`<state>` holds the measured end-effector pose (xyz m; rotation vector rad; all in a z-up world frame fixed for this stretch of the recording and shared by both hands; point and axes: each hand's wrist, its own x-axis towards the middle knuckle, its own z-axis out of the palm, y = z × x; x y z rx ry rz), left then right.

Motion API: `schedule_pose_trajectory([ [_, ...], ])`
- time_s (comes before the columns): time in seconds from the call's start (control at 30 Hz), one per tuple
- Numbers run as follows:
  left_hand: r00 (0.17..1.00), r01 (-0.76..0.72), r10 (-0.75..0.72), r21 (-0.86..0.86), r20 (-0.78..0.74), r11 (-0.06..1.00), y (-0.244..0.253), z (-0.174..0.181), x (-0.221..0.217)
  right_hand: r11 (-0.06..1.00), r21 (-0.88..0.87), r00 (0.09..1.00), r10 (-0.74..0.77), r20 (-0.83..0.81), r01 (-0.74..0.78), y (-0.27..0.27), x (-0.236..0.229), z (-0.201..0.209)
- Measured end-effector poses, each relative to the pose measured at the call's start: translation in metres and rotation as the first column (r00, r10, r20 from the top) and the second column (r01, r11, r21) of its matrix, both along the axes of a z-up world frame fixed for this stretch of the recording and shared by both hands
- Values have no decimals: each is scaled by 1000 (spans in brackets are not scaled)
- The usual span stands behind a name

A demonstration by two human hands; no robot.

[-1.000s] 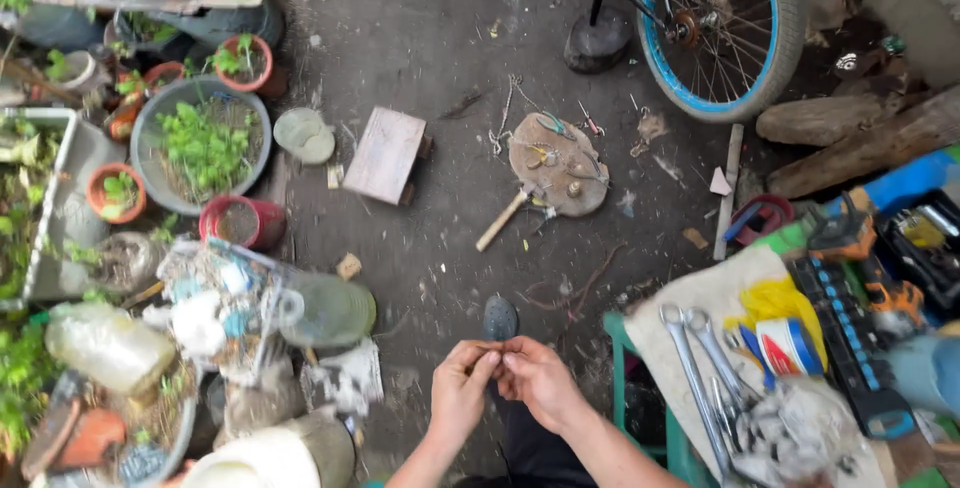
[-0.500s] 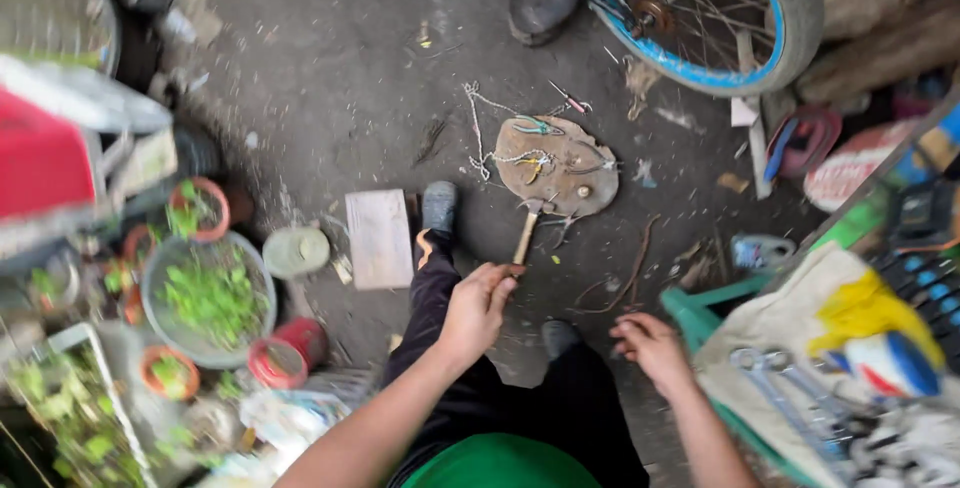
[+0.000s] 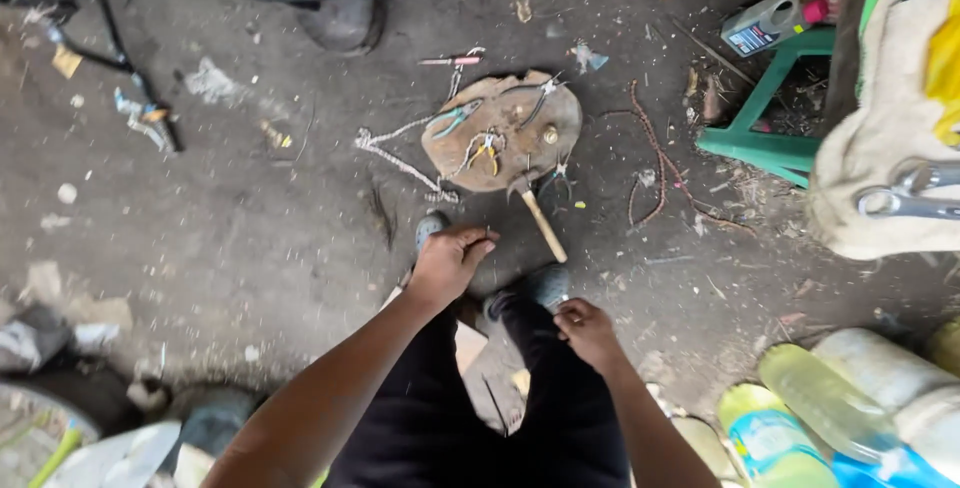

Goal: The person uses pliers and a hammer to manipulate and secure a metal chain on a wooden block. They repeatedly adjust the chain links, retrieve a small metal pin from a nearby shelf, and hammer it into place to join the chain.

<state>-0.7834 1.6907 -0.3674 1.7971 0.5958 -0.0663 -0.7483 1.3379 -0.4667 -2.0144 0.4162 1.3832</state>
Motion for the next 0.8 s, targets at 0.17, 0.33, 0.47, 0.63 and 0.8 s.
schedule_pose_trajectory([
  [0.17,940,284,-227,216,-256,934,4,-200,39,921,-112,904,387,179,-373,8,-21,-221],
  [0.33,960,229,-178,240,-214,943,-4,-355,57,804,-309,790,578,205,-509,25,10,-388],
  [0.47,950,309,-308,349,-60,885,1,-350,110,730,-369,695,674,250,-575,53,28,-437],
  [0.63,920,309,-383,446,83,840,12,-344,130,697,-463,630,707,321,-547,63,19,-507],
  [0.8,872,233,-405,495,274,837,29,-298,127,665,-565,585,730,353,-489,73,20,-533],
])
